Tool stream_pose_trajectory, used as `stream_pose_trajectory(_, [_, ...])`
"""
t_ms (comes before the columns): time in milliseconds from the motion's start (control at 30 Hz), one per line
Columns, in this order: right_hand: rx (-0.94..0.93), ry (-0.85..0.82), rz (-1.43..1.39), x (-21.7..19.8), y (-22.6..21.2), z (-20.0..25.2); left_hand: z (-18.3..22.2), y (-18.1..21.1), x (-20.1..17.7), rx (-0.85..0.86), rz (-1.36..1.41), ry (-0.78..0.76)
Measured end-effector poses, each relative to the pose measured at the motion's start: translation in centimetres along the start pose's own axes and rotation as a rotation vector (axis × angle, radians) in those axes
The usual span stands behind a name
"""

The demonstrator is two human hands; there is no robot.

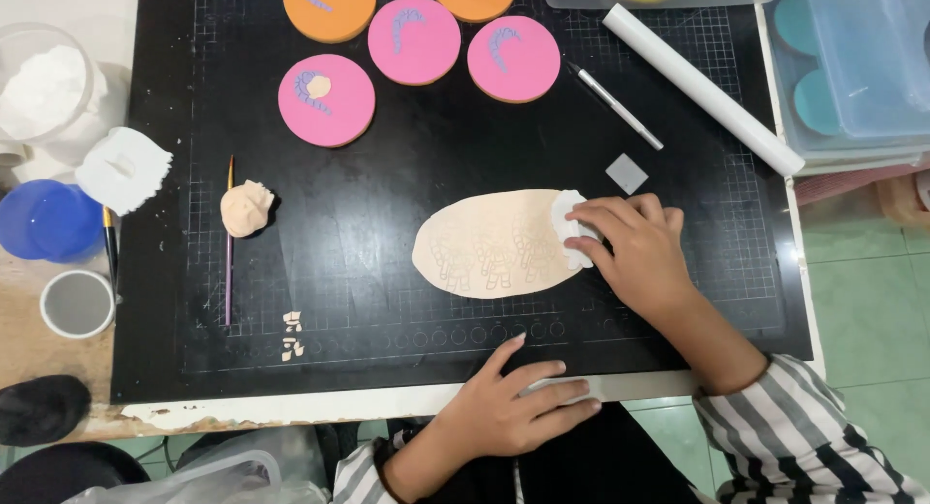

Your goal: Rolling out a piece of clay and using a craft knife to trace a design from a template.

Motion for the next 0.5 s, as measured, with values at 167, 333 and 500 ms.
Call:
stream_pose_trajectory(167, [0.040,-0.033,0.031,0.29,0.17,0.05,0.05,-0.40,0.20,-0.004,0.042,0.093])
stream_pose_trajectory(333, [0.046,-0.065,0.039,0.08,0.10,-0.02,0.37,-0.49,0.04,-0.029,0.048,0.113])
stream_pose_trajectory(500, [0.068,-0.084,0.024,-0.16,-0.12,-0.03,0.27,-0.58,0.14,-0.039,0.054,0.150])
Point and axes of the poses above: each hand's wrist, its own z-axis away from the middle knuckle, its own x-axis out of the palm, y = z × x, the point moved 2 cm from there along -z, towards the middle knuckle, and after that the axes turned 5 degrees about x, right-handed, at the moved point
